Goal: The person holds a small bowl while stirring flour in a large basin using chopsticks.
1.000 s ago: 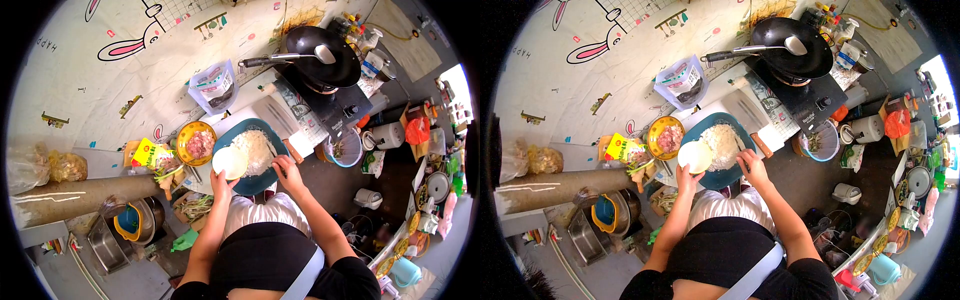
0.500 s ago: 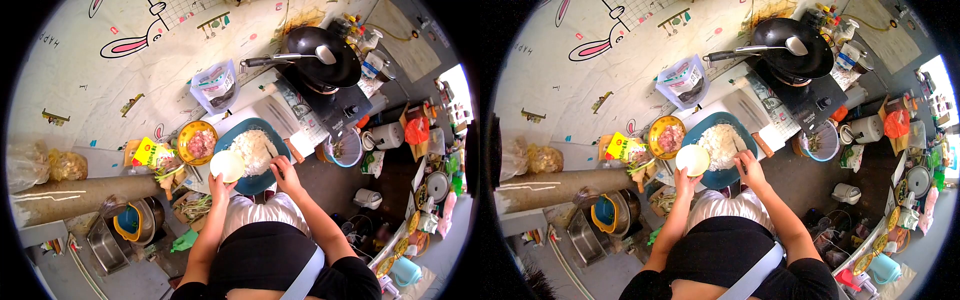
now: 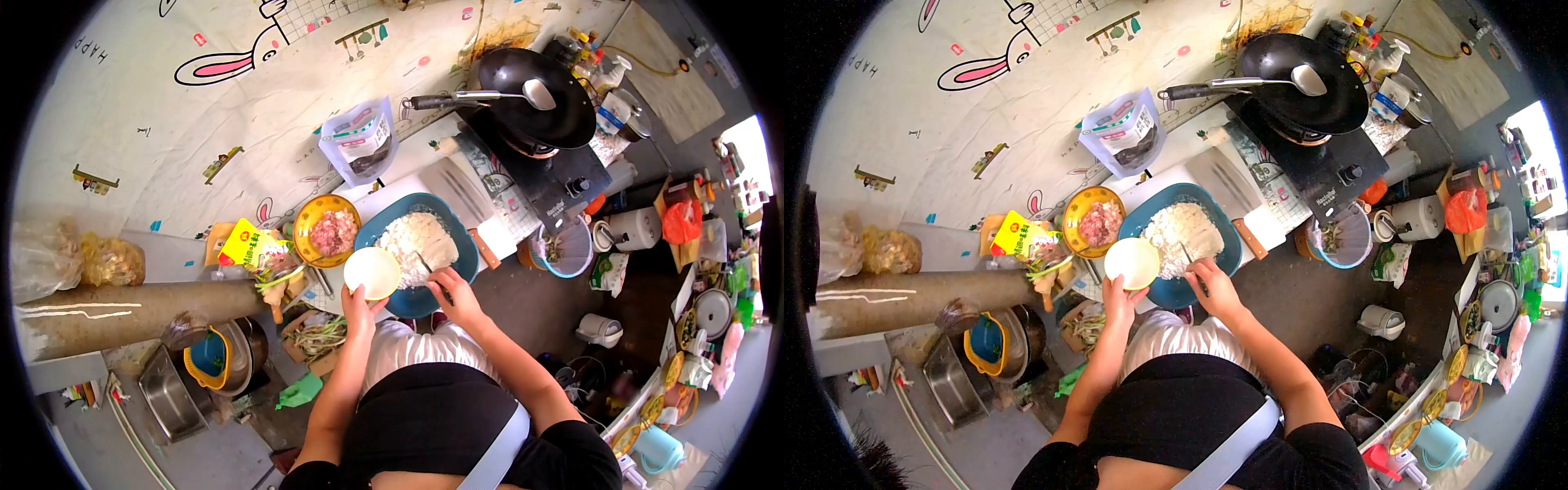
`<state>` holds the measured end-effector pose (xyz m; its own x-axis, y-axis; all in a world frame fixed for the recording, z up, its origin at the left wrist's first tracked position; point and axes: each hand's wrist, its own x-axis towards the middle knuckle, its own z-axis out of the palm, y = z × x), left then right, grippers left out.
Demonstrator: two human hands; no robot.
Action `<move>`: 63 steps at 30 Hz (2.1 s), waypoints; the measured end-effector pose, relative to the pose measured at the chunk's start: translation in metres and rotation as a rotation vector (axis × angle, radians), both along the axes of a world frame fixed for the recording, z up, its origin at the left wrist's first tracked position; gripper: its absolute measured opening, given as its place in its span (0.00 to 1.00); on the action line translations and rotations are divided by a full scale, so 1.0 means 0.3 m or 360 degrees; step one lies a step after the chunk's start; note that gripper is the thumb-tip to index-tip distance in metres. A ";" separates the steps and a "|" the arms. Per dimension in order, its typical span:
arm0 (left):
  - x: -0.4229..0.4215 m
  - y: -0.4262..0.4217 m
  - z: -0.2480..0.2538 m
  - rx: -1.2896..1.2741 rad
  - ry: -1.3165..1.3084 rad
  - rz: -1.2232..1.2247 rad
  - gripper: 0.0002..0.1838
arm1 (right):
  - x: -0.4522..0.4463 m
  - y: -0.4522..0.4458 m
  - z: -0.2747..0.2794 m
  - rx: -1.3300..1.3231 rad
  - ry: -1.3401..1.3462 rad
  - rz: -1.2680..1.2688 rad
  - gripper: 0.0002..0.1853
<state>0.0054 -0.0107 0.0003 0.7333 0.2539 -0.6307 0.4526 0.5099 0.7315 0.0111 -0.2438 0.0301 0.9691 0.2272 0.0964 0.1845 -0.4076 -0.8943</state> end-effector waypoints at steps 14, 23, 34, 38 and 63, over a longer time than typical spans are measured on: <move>-0.015 0.007 0.003 0.0018 -0.0040 0.0042 0.25 | 0.008 0.047 0.025 0.0144 -0.0038 0.0118 0.08; -0.031 0.019 0.008 0.0032 -0.0011 0.0101 0.25 | 0.015 0.037 -0.036 0.0083 0.0119 0.0076 0.09; -0.063 0.049 0.019 -0.0002 -0.0046 0.0158 0.25 | 0.028 0.001 -0.005 0.0073 0.0082 0.0010 0.07; -0.068 0.056 0.014 -0.0023 -0.0065 0.0150 0.25 | 0.024 -0.014 -0.016 -0.0017 -0.0033 -0.0062 0.06; -0.061 0.037 0.025 0.0001 -0.0048 0.0117 0.26 | 0.101 0.023 0.010 0.0235 -0.0023 -0.0306 0.09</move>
